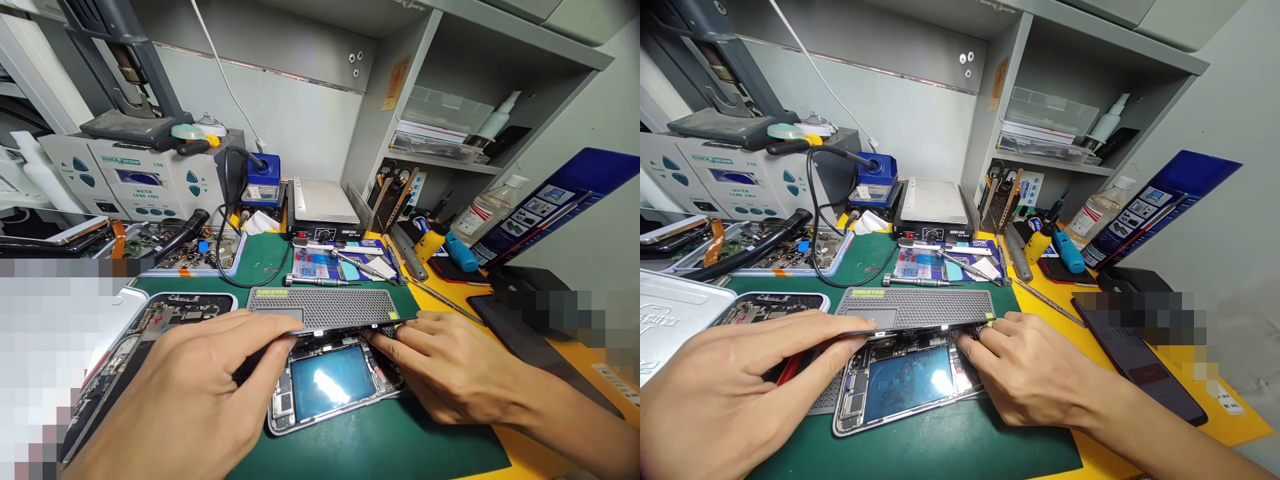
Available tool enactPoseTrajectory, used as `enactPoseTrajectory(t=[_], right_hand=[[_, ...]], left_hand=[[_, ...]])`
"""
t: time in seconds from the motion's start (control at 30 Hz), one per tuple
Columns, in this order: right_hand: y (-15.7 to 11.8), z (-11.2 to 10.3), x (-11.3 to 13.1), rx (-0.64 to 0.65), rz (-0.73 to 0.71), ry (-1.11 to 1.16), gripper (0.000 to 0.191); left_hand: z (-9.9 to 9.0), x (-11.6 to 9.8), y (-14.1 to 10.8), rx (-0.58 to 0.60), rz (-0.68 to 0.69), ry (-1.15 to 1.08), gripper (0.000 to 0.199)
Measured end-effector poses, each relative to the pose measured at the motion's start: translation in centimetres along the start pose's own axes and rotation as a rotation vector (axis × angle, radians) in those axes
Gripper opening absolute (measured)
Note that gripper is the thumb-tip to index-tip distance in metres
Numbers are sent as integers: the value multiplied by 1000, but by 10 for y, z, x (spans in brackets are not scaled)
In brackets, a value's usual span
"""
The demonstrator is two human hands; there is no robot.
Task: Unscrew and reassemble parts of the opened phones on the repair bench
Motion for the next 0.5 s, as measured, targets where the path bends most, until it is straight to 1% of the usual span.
enactPoseTrajectory(t=[0.13, 0.23, 0.37, 0.5], right_hand=[[0, 4, -2, 22, -12, 17, 34], [1, 6, -4, 46, -15, 39, 36], [2, 3, -4, 17, -17, 33, 36], [0, 2, -5, 20, 28, 105, 36]], left_hand=[[-1, -1, 1, 25, 21, 44, 21], [-1, -2, 1, 13, 24, 48, 21], [0, -2, -1, -6, 10, 40, 19], [1, -1, -2, 20, -4, 29, 18]])
Point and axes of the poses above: each hand's wrist, its own y-axis towards the middle knuckle, its own z-axis out of the palm, x = y × z, the point moved 2 cm from there along y, towards the middle knuckle, and after that the axes turned 9 degrees about y, right-handed, at the moved point
